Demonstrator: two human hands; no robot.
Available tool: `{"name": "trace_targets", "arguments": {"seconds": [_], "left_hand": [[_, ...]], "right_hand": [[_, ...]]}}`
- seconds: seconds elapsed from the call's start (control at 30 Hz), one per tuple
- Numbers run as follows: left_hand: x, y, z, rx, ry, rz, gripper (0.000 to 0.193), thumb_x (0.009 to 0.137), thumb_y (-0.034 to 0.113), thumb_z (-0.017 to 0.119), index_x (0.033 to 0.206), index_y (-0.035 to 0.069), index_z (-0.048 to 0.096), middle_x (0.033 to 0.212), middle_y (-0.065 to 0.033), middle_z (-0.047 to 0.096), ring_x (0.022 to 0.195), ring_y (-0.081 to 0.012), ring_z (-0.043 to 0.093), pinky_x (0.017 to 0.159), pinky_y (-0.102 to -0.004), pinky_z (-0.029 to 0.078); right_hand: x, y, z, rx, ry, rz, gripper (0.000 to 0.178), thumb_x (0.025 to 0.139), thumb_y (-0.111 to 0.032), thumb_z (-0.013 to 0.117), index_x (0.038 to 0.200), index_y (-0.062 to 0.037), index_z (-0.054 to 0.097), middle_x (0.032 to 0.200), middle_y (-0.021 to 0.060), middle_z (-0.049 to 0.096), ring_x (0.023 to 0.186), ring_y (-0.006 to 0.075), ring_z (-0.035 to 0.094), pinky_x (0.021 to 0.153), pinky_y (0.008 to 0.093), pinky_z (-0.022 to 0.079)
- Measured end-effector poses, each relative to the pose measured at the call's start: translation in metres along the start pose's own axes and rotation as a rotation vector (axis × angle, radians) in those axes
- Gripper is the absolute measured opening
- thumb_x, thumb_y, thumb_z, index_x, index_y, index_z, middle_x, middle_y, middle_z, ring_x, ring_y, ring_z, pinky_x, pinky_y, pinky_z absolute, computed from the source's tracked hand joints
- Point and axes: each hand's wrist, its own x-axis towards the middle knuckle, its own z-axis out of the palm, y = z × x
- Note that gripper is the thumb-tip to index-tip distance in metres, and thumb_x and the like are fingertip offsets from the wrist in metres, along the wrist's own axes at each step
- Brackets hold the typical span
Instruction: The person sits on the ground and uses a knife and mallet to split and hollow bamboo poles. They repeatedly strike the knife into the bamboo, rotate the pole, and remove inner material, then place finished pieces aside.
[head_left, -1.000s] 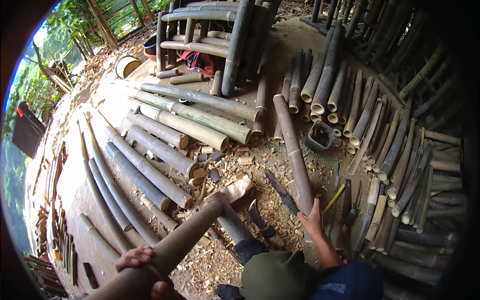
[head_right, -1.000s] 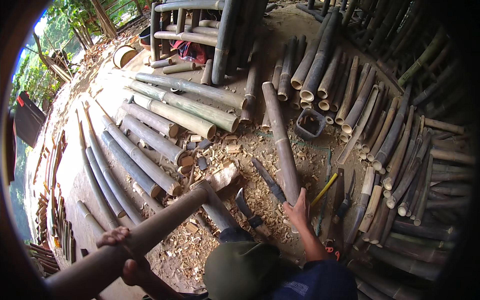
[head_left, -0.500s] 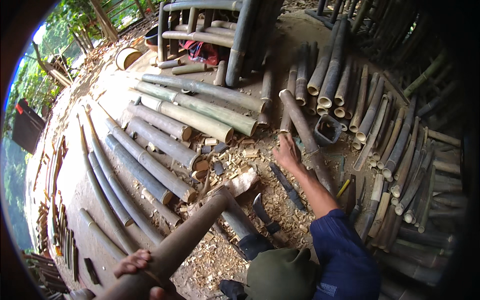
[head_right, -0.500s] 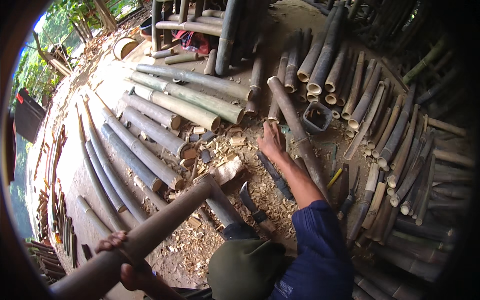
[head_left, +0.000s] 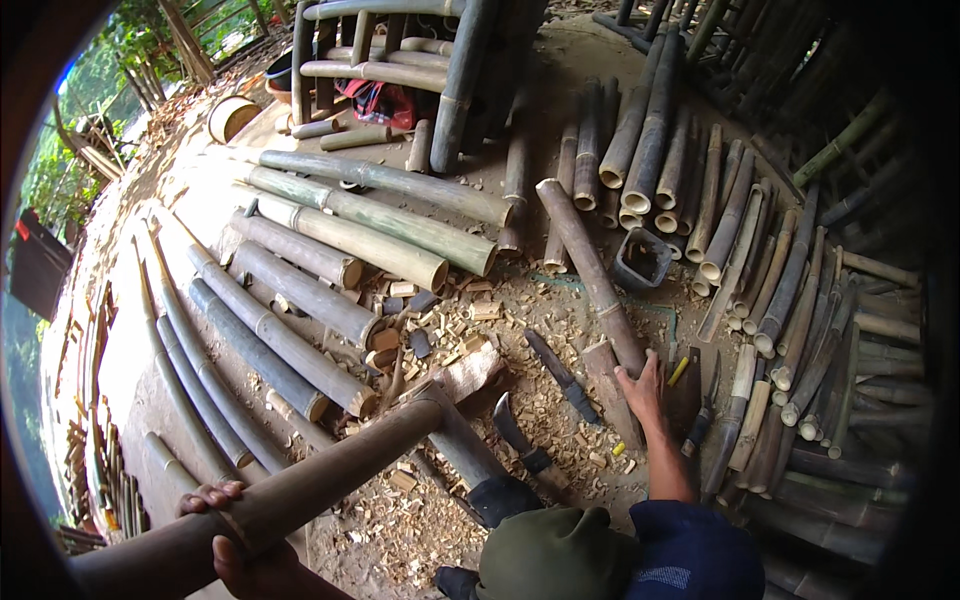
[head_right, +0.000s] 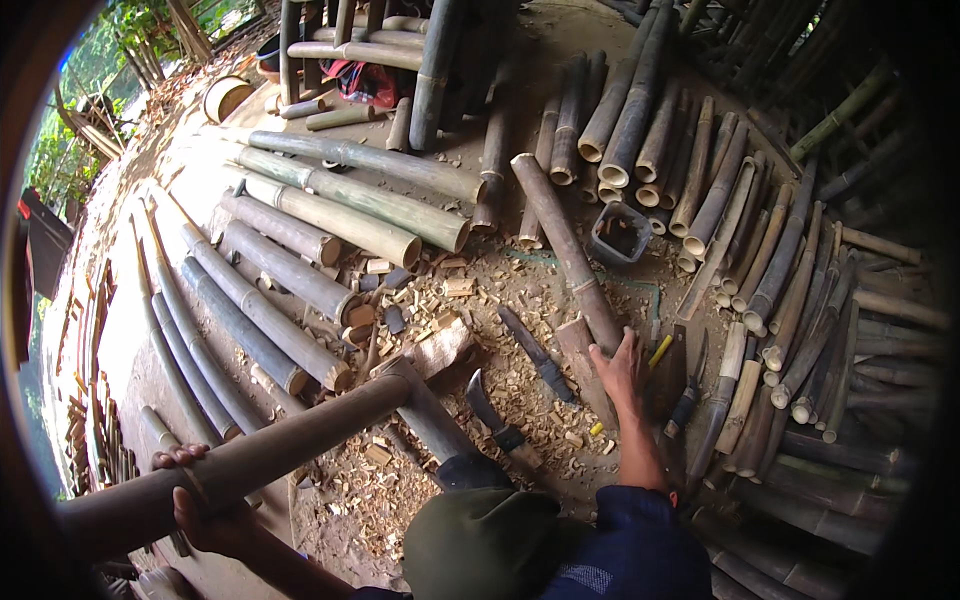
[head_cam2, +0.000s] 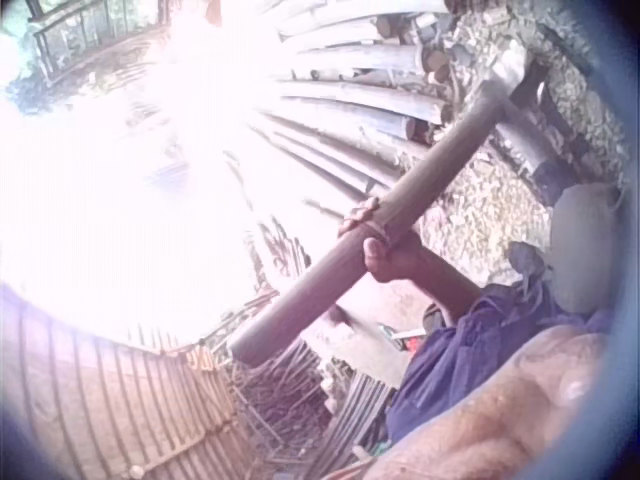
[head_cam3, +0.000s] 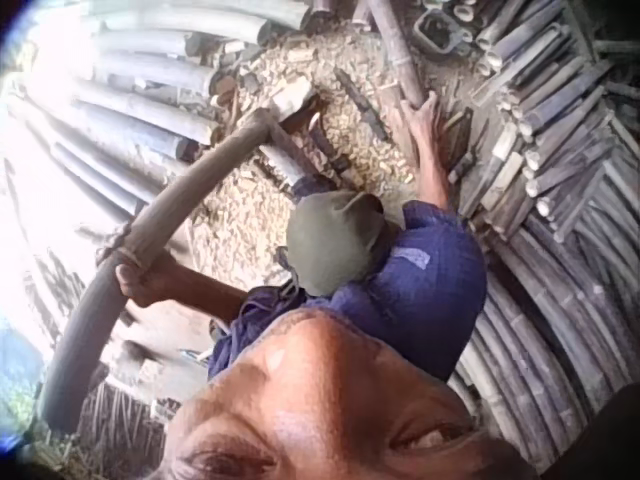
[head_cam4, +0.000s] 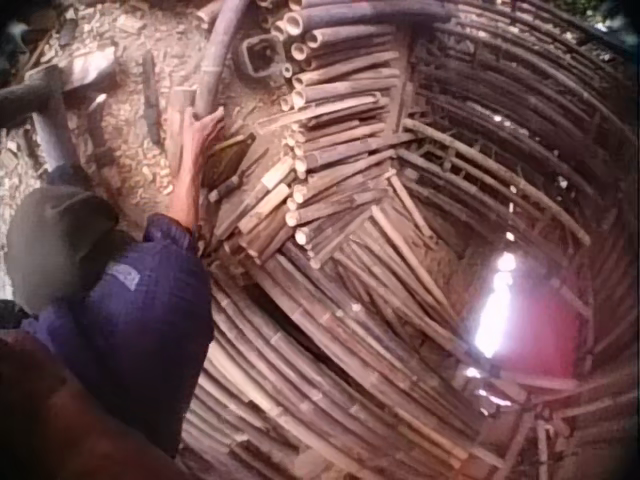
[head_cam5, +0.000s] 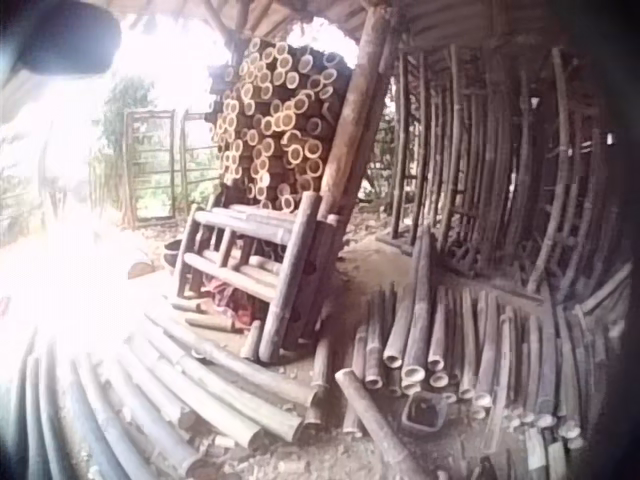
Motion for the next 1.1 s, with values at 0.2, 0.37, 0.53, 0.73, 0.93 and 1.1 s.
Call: {"name": "trace_targets", "arguments": {"seconds": [0.2, 0.37, 0.53, 0.73, 0.93, 1.1], "left_hand": [[-0.04, -0.006, -0.052, 0.06, -0.271, 0.103, 0.069, 0.069, 0.027, 0.09, 0.122, 0.005, 0.052, 0.104, -0.008, 0.057, 0.108, -0.0241, 0.059, 0.107, -0.0391, 0.043], [0.002, 0.017, 0.025, 0.169, 0.154, 0.187, 0.046, 0.099, 0.03, 0.068, 0.127, -0.002, 0.05, 0.109, -0.0135, 0.057, 0.11, -0.0261, 0.058, 0.111, -0.042, 0.043], [0.038, 0.088, -0.039, 0.141, 0.132, 0.045, 0.045, 0.103, 0.036, 0.067, 0.126, 0.001, 0.054, 0.11, -0.0122, 0.062, 0.106, -0.0235, 0.062, 0.104, -0.0405, 0.048], [-0.009, -0.01, -0.212, 0.202, 0.599, -0.34, 0.031, 0.094, 0.036, 0.079, 0.107, 0.009, 0.071, 0.086, -0.0062, 0.068, 0.072, -0.0179, 0.065, 0.069, -0.033, 0.054], [-0.109, -0.152, -0.291, 0.48, 0.886, -0.634, 0.033, 0.082, 0.02, 0.091, 0.097, 0.001, 0.069, 0.083, -0.0035, 0.064, 0.065, -0.0171, 0.06, 0.058, -0.0351, 0.053], [-0.142, -0.19, -0.287, 0.928, 0.882, -0.754, 0.073, 0.074, 0.028, 0.093, 0.127, -0.008, 0.059, 0.121, -0.0209, 0.069, 0.106, -0.0343, 0.068, 0.091, -0.0502, 0.056]], "right_hand": [[0.002, 0.073, 0.006, 0.055, -0.085, 0.021, 0.086, 0.099, -0.053, 0.067, 0.158, 0.0028, 0.036, 0.156, 0.0318, 0.044, 0.144, 0.0486, 0.044, 0.119, 0.0514, 0.038], [0.006, 0.073, 0.025, 0.156, -0.191, 0.091, 0.092, 0.102, -0.054, 0.063, 0.164, 0.0023, 0.025, 0.167, 0.0316, 0.031, 0.155, 0.0448, 0.031, 0.126, 0.0475, 0.028], [-0.002, 0.058, 0.03, 0.223, -0.154, 0.08, 0.093, 0.102, -0.055, 0.064, 0.161, 0.0084, 0.028, 0.163, 0.0334, 0.035, 0.153, 0.045, 0.035, 0.125, 0.0464, 0.031], [-0.003, 0.059, 0.029, 0.132, -0.086, -0.014, 0.088, 0.102, -0.054, 0.064, 0.156, 0.0105, 0.037, 0.156, 0.0353, 0.045, 0.146, 0.0473, 0.043, 0.122, 0.0475, 0.035], [0.0, 0.05, -0.013, 0.23, -0.118, -0.117, 0.08, 0.1, -0.057, 0.064, 0.147, 0.0066, 0.05, 0.135, 0.0314, 0.06, 0.122, 0.043, 0.06, 0.107, 0.0453, 0.048], [-0.06, -0.071, -0.108, 0.871, -0.693, -0.235, 0.076, 0.087, -0.037, 0.08, 0.144, 0.0028, 0.051, 0.105, 0.0145, 0.072, 0.092, 0.0254, 0.069, 0.09, 0.0357, 0.057]]}}
